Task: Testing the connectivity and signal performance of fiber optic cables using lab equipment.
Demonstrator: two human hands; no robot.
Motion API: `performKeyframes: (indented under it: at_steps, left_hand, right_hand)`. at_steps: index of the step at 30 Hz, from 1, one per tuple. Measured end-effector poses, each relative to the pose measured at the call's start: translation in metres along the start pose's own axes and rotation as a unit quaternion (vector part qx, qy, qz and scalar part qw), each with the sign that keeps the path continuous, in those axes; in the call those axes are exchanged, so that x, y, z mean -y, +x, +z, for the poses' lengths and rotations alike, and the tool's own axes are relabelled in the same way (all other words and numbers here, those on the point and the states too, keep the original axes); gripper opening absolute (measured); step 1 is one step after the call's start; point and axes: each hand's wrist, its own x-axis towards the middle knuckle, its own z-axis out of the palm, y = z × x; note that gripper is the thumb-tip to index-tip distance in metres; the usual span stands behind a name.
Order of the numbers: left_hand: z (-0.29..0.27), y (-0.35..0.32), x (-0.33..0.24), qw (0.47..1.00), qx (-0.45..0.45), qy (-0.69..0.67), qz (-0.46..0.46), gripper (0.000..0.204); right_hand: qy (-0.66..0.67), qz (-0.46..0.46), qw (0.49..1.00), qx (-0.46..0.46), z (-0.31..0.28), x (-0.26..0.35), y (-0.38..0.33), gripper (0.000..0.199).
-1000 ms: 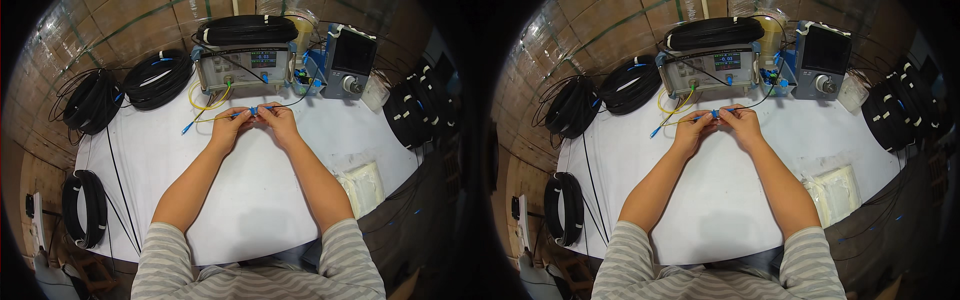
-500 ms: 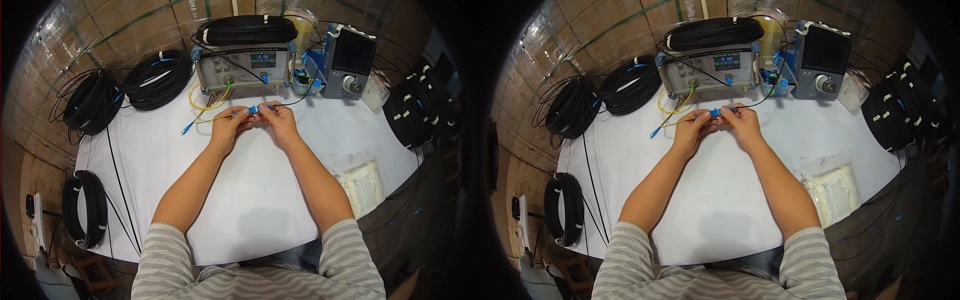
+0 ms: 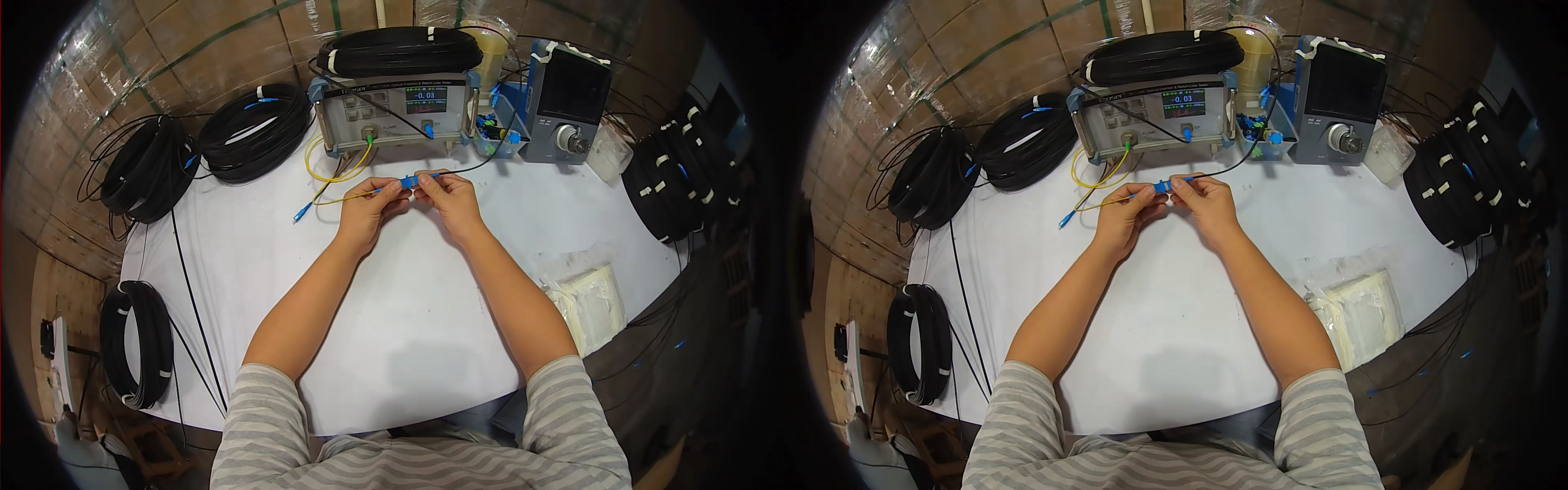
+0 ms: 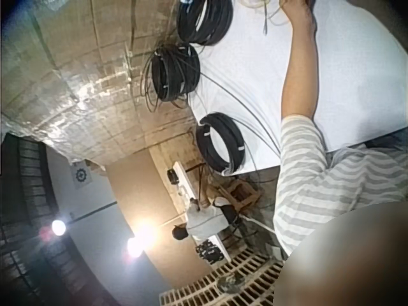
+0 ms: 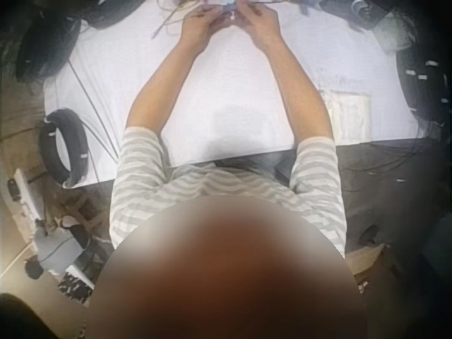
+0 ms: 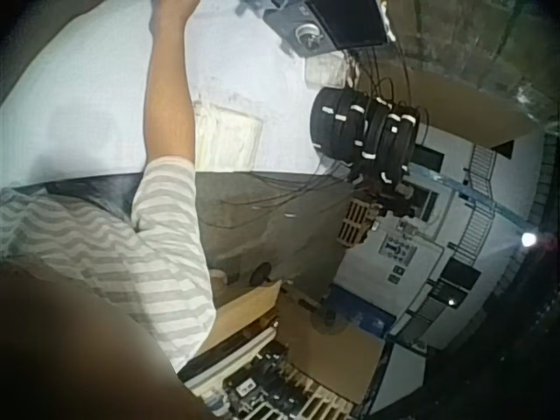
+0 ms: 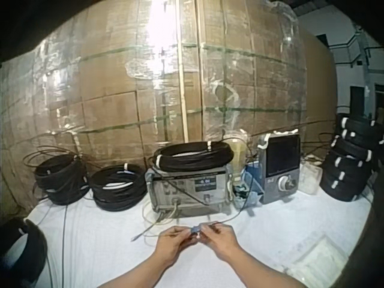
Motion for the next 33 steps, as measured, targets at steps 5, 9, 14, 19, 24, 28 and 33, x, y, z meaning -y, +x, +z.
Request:
performKeyframes:
  at_steps: [5, 9, 14, 19, 24, 28, 33]
  left_hand:
    - [0.001, -0.001, -0.003, 1.0, 0.006, 0.008, -0.029, 0.019]
    - [0.003, 0.0, -0.002, 1.0, 0.003, 0.014, -0.022, 0.021]
    - [0.005, 0.0, -0.002, 1.0, -0.003, 0.02, -0.013, 0.021]
    - [0.002, 0.001, -0.002, 0.999, 0.007, 0.026, -0.023, 0.019]
    - [0.001, 0.004, -0.001, 0.999, 0.01, 0.03, -0.025, 0.021]
    - [-0.001, 0.005, -0.003, 0.998, 0.001, 0.039, -0.04, 0.018]
    - [0.004, 0.005, -0.001, 1.0, -0.013, 0.015, -0.023, 0.019]
  right_hand:
    - [0.001, 0.001, 1.0, 0.021, -0.001, -0.001, 0.0, 0.027]
    - [-0.014, -0.012, 0.999, 0.029, 0.0, -0.006, 0.002, 0.026]
    - [-0.037, -0.02, 0.999, 0.021, -0.001, -0.005, 0.002, 0.025]
    - [-0.04, -0.027, 0.999, 0.023, -0.001, -0.007, 0.002, 0.023]
    - [-0.023, -0.021, 0.999, 0.027, -0.001, -0.008, 0.003, 0.022]
    - [-0.033, -0.024, 0.999, 0.022, 0.002, -0.006, 0.004, 0.022]
    - [-0.021, -0.077, 0.994, -0.079, -0.002, -0.001, 0.009, 0.02]
